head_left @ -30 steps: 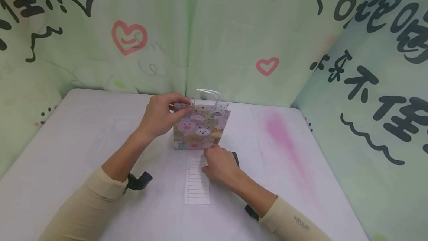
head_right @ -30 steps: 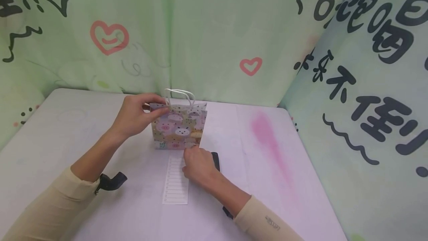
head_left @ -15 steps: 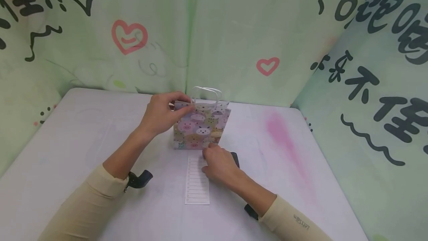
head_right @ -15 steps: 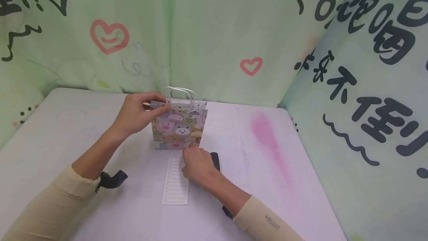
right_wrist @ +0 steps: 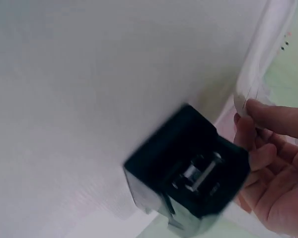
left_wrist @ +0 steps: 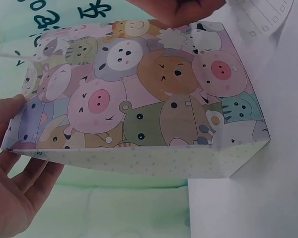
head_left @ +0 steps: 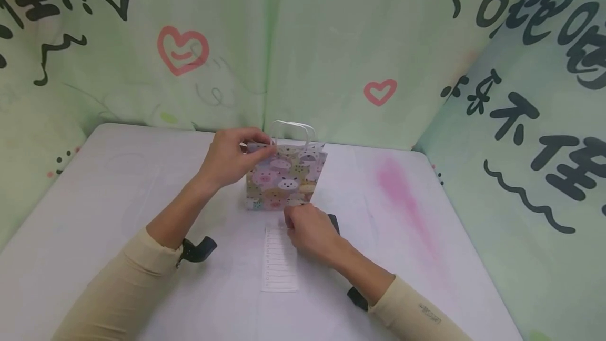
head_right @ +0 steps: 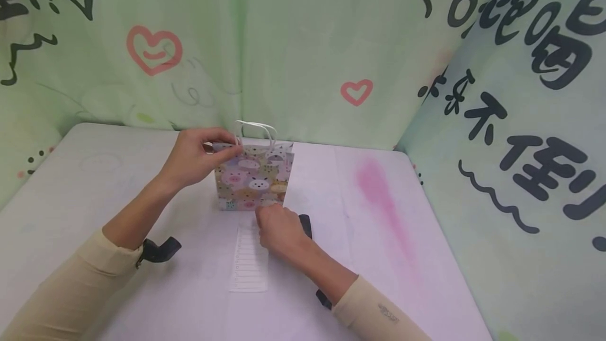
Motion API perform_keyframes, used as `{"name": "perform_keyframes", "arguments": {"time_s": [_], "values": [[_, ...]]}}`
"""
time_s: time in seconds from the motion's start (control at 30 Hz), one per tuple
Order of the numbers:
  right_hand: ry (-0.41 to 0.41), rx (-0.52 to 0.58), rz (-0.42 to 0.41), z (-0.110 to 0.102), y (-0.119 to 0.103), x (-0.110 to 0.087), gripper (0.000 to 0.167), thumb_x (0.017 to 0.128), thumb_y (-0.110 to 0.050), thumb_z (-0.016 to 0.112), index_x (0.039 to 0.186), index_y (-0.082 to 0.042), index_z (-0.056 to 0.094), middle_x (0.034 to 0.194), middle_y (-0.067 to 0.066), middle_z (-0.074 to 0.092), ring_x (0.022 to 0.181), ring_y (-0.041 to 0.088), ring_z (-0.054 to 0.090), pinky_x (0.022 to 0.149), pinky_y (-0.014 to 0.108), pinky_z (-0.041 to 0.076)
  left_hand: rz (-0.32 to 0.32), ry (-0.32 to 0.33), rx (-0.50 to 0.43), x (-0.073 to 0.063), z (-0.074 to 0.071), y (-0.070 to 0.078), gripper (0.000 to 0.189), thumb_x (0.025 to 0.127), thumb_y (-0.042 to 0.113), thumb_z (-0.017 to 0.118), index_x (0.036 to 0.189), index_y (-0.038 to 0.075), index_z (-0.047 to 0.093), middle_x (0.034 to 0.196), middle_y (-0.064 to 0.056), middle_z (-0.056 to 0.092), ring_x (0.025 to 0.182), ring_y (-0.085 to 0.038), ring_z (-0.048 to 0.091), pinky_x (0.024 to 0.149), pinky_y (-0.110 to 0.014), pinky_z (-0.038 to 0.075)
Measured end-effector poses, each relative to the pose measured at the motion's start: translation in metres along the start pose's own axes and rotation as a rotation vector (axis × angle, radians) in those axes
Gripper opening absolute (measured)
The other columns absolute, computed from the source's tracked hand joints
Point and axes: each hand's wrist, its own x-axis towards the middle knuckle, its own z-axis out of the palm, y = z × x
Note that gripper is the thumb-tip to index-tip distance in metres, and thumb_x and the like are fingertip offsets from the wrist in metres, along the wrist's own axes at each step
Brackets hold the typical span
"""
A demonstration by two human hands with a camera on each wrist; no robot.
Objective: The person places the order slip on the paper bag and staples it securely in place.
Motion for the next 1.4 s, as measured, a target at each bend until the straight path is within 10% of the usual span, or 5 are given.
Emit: {"name": "perform_keyframes", "arguments": {"time_s": [0.57,1.4], "values": [[0.252,0.148,-0.201,-0.061,0.005,-0.010,0.011,0.093,-0.009,0.079,0.098,-0.015,0.071,0.086,-0.005,0.071,0.077,0.010,0.061,0.070,0.024,0.054,-0.012,-0.050,-0.040,0.007,-0.005,-0.002,0.014,0.095,0.023,0.078,0.103,0.011,0.078,0.106,-0.006,0.078,0.099,-0.022,0.073,0.088,-0.043,0.062],[0.708,0.118,-0.232,-0.088,-0.004,0.004,0.007,0.094,-0.010,0.077,0.101,-0.008,0.077,0.084,0.003,0.076,0.069,0.012,0.062,0.059,0.027,0.050,-0.019,-0.100,-0.056,0.006,-0.011,-0.005,0.018,0.095,0.028,0.077,0.107,0.014,0.080,0.108,-0.002,0.078,0.103,-0.021,0.070,0.093,-0.045,0.059]]}}
